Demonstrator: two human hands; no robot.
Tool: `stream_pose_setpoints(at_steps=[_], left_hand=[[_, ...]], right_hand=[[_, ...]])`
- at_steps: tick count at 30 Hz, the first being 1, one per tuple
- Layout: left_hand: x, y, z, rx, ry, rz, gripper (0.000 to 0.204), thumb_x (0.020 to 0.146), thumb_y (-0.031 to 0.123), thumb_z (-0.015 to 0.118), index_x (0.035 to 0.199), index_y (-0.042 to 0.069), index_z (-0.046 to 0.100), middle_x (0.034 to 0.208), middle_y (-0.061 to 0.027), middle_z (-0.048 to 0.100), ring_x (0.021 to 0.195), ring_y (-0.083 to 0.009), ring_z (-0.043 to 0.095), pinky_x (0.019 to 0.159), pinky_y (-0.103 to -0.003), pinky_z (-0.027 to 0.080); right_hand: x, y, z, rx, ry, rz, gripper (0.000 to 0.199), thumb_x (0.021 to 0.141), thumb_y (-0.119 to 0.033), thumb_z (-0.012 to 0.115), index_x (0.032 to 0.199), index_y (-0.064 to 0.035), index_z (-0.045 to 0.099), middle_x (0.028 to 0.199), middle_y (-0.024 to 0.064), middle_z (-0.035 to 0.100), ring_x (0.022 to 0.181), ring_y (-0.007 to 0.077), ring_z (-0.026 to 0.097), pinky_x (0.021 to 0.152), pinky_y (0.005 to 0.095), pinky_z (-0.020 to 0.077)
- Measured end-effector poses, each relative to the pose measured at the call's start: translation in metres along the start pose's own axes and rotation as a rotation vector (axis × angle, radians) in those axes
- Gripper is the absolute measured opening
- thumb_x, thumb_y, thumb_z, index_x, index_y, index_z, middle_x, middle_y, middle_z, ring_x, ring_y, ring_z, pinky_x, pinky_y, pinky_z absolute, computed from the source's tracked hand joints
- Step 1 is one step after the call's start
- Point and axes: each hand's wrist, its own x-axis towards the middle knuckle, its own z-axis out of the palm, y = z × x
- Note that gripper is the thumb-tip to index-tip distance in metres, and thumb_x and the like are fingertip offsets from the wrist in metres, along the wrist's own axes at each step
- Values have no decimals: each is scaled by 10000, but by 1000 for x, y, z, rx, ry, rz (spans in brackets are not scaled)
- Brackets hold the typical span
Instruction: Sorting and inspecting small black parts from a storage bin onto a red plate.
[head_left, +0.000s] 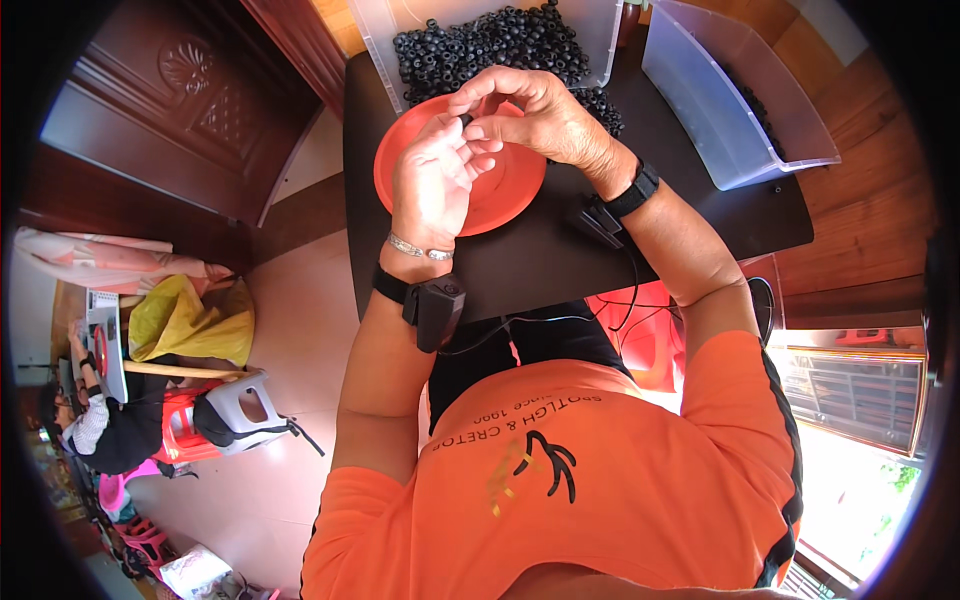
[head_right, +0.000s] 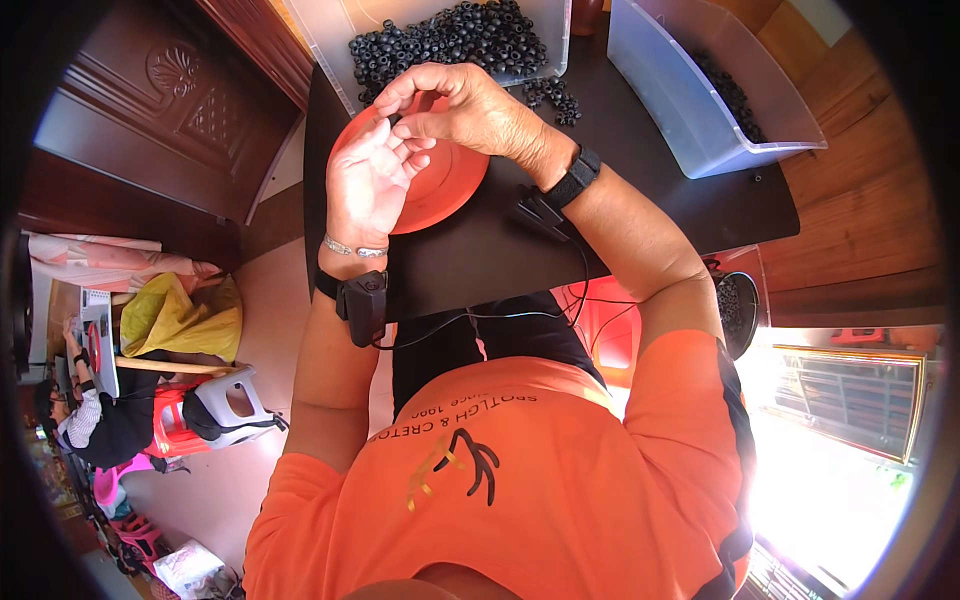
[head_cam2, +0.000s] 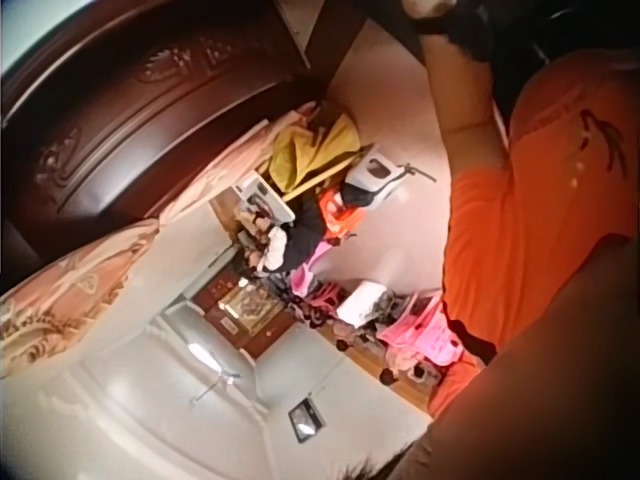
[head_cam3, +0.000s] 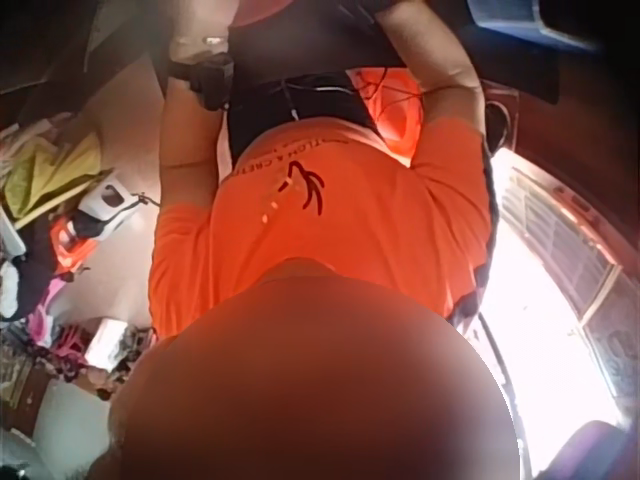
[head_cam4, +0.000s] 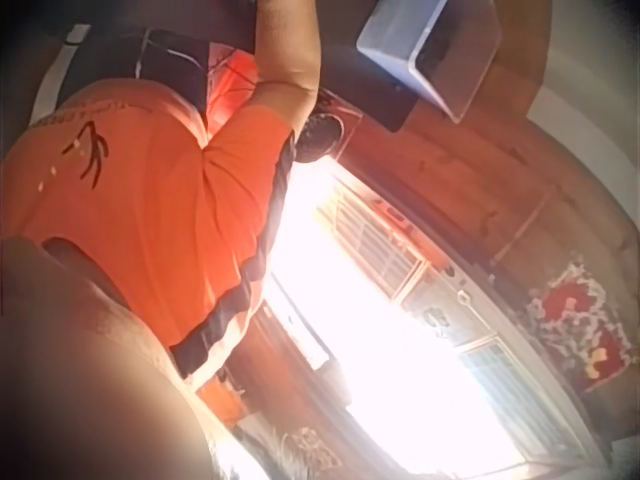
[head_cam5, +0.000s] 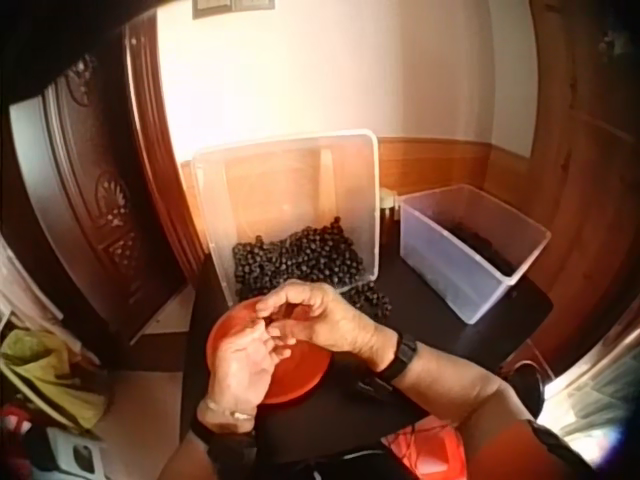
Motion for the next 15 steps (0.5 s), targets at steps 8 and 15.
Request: stream_pose_setpoints(at_steps=[8,15], left_hand=[[0,-2,-6,-170,47,-5,216,916,215,499,1038,44,550,975,-39,585,871,-155,559,748,-308,454],[0,0,-4,-170,9,-39,228,925,223,479,1049,45,551,985,-44,591,865,-158,556,744,-307,453]], right_hand=[[-1,0,7,-178,74,67,269,745,-37,731,994,-33,628,982,29,610,862,110,578,803,262,484],[-2,3,8,-235,86,36,238,754,-42,726,971,-33,631,977,35,615,859,112,578,779,258,486]])
